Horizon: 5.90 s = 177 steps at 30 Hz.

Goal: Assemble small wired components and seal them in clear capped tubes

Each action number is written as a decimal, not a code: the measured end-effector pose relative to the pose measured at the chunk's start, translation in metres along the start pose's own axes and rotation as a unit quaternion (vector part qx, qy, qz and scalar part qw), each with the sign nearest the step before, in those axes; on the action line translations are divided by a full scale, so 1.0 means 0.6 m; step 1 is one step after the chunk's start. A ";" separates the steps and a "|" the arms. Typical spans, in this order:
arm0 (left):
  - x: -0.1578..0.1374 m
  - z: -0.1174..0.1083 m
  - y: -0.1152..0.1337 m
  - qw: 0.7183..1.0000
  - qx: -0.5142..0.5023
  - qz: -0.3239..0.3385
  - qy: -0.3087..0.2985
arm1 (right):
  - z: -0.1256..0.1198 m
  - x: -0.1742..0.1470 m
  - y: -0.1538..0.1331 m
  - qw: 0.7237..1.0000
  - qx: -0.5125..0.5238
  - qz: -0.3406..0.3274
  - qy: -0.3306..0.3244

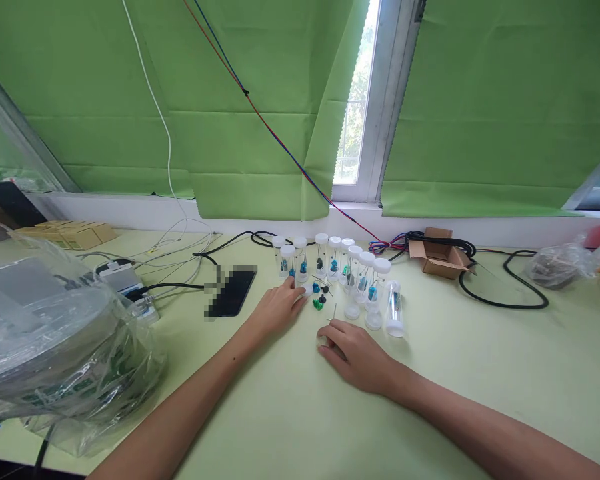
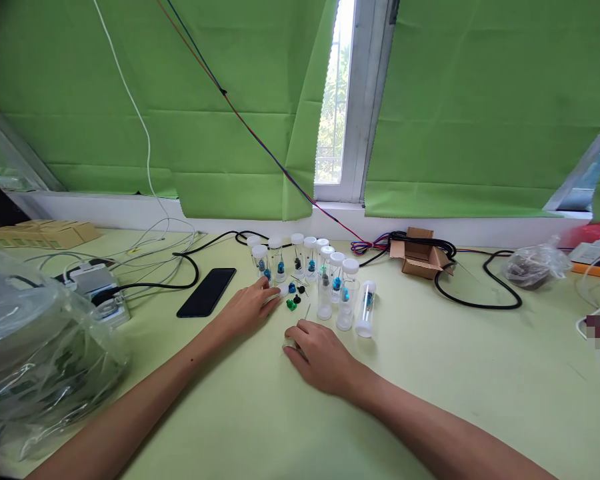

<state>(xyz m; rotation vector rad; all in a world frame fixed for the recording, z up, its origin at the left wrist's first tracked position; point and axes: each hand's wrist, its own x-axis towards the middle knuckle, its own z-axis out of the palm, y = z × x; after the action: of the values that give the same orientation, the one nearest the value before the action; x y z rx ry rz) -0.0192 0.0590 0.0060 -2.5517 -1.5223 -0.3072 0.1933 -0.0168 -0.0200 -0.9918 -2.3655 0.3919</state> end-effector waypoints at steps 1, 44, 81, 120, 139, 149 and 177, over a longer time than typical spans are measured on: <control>0.000 0.000 0.000 1.000 -0.001 0.001 -0.002 | 0.000 0.000 0.000 1.000 0.001 -0.001 0.000; -0.005 0.015 0.038 0.994 -0.080 0.068 0.029 | 0.000 0.001 0.001 1.000 -0.004 -0.002 0.002; -0.051 -0.009 0.044 0.982 -0.181 0.051 -0.004 | 0.002 -0.001 -0.001 1.000 -0.003 0.011 -0.004; -0.051 -0.031 0.003 0.981 -0.195 0.007 -0.022 | 0.000 0.000 0.000 1.000 -0.006 0.002 0.006; -0.047 -0.015 -0.005 0.984 -0.176 -0.021 -0.031 | 0.006 -0.004 0.005 0.998 0.023 0.025 0.050; -0.047 -0.010 -0.002 0.982 -0.184 -0.012 -0.026 | 0.006 -0.002 0.006 0.999 0.016 0.005 0.050; -0.058 -0.006 0.039 0.974 -0.221 0.053 -0.018 | 0.007 0.000 0.002 0.993 -0.056 0.096 0.043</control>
<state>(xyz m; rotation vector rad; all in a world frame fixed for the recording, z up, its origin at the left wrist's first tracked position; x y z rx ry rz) -0.0150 0.0173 0.0002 -2.9744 -1.4544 -0.6563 0.1919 -0.0162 -0.0240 -1.2700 -2.2418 0.2825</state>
